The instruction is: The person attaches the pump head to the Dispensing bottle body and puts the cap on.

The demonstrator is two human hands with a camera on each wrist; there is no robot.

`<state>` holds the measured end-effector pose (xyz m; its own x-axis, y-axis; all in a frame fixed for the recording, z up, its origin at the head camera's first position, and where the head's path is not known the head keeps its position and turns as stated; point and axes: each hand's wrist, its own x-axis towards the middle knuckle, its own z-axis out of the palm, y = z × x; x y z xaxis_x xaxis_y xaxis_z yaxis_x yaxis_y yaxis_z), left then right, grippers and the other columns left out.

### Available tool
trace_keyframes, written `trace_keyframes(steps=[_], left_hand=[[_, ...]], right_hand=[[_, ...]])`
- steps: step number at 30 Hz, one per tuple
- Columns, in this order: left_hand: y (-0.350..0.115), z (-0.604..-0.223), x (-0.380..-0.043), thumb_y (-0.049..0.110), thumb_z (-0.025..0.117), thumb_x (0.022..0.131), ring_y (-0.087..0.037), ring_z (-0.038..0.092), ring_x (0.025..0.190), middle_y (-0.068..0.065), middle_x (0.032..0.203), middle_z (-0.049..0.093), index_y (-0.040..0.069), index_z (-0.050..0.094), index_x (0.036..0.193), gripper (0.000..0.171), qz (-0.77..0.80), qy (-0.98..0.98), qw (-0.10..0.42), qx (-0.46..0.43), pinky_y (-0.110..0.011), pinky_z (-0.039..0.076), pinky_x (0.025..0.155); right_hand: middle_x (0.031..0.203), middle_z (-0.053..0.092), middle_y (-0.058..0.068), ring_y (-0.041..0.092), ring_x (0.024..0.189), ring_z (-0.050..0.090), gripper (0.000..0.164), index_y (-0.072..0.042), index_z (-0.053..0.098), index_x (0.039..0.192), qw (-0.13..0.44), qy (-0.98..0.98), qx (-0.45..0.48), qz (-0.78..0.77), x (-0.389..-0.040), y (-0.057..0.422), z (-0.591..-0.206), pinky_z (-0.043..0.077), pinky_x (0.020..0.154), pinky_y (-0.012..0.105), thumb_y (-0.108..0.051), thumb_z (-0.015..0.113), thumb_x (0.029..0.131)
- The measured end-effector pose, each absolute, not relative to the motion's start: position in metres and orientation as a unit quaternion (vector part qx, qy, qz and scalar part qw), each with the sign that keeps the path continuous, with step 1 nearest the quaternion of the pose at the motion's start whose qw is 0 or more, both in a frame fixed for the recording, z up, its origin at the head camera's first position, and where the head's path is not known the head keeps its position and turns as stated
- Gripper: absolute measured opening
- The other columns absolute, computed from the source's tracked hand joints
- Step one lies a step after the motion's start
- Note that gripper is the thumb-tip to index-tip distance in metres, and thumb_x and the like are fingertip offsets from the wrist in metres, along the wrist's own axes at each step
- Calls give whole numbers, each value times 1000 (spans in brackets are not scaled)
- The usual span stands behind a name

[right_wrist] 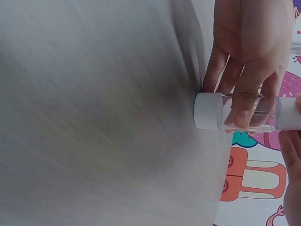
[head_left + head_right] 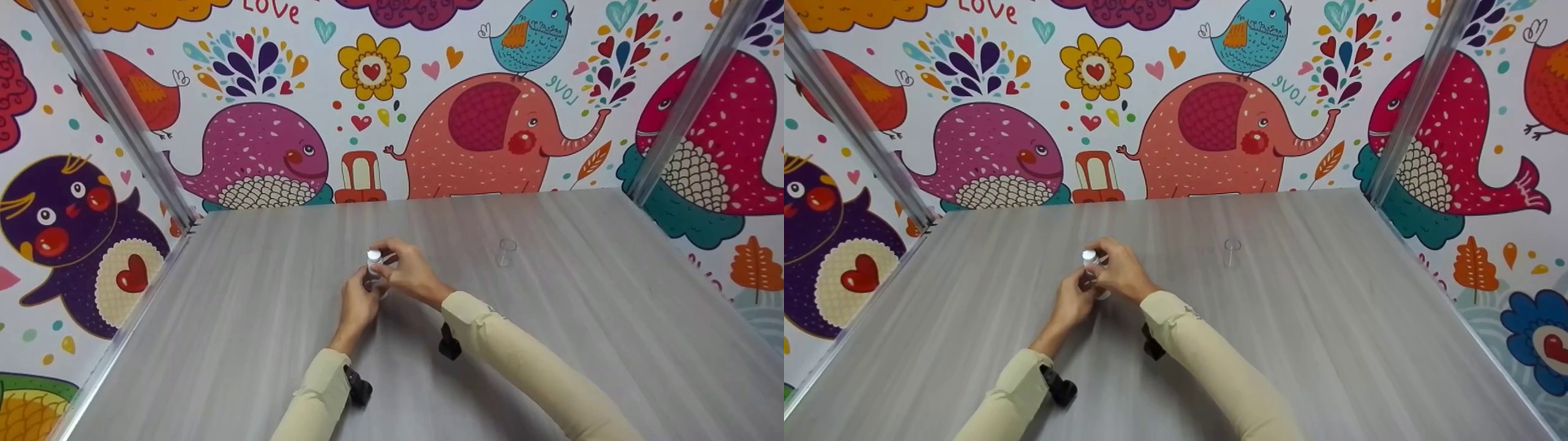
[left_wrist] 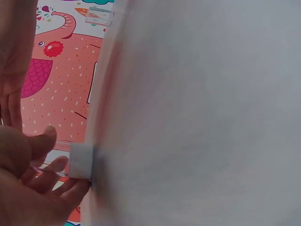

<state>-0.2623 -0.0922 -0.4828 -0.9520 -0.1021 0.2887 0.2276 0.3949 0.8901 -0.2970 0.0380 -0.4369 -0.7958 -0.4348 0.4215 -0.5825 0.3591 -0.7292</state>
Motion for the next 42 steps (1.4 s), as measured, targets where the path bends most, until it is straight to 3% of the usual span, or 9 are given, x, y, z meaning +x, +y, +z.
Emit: trace_keyframes(steps=[12,20,30,35,42], left_hand=[[-92,-483,-263,-10,60,84,-34,71,95,-23,103,73,-4,66,107,25,-528,-832,167,-40,-44,59,80],[-91,-483,-263,-12,62,84,-32,72,91,-23,100,73,-7,67,107,24,-553,-818,156,-31,-36,59,73],[-91,-484,-264,-11,62,84,-35,71,99,-24,108,73,-5,66,114,31,-535,-829,160,-34,-43,59,81],[-91,-484,-263,-12,59,84,-36,71,100,-25,109,72,-6,65,115,32,-531,-829,169,-40,-45,59,81],[-92,-483,-264,-9,59,88,-33,71,98,-23,105,72,-4,66,115,28,-539,-828,150,-25,-41,60,81]], right_hand=[[111,67,13,25,100,68,32,-1,64,117,92,-831,300,459,-297,38,-438,59,90,39,-8,75,88],[121,60,13,27,109,63,47,-3,58,128,71,-840,274,463,-295,37,-434,57,95,43,-20,77,89],[145,52,14,35,127,56,54,-10,54,141,-4,-829,265,493,-297,37,-432,48,107,54,0,66,90],[138,59,14,34,125,58,50,-8,58,136,-11,-818,274,505,-297,36,-433,47,109,53,8,61,89],[124,66,16,30,112,64,37,1,62,128,18,-820,287,494,-297,37,-435,53,102,48,4,64,91]])
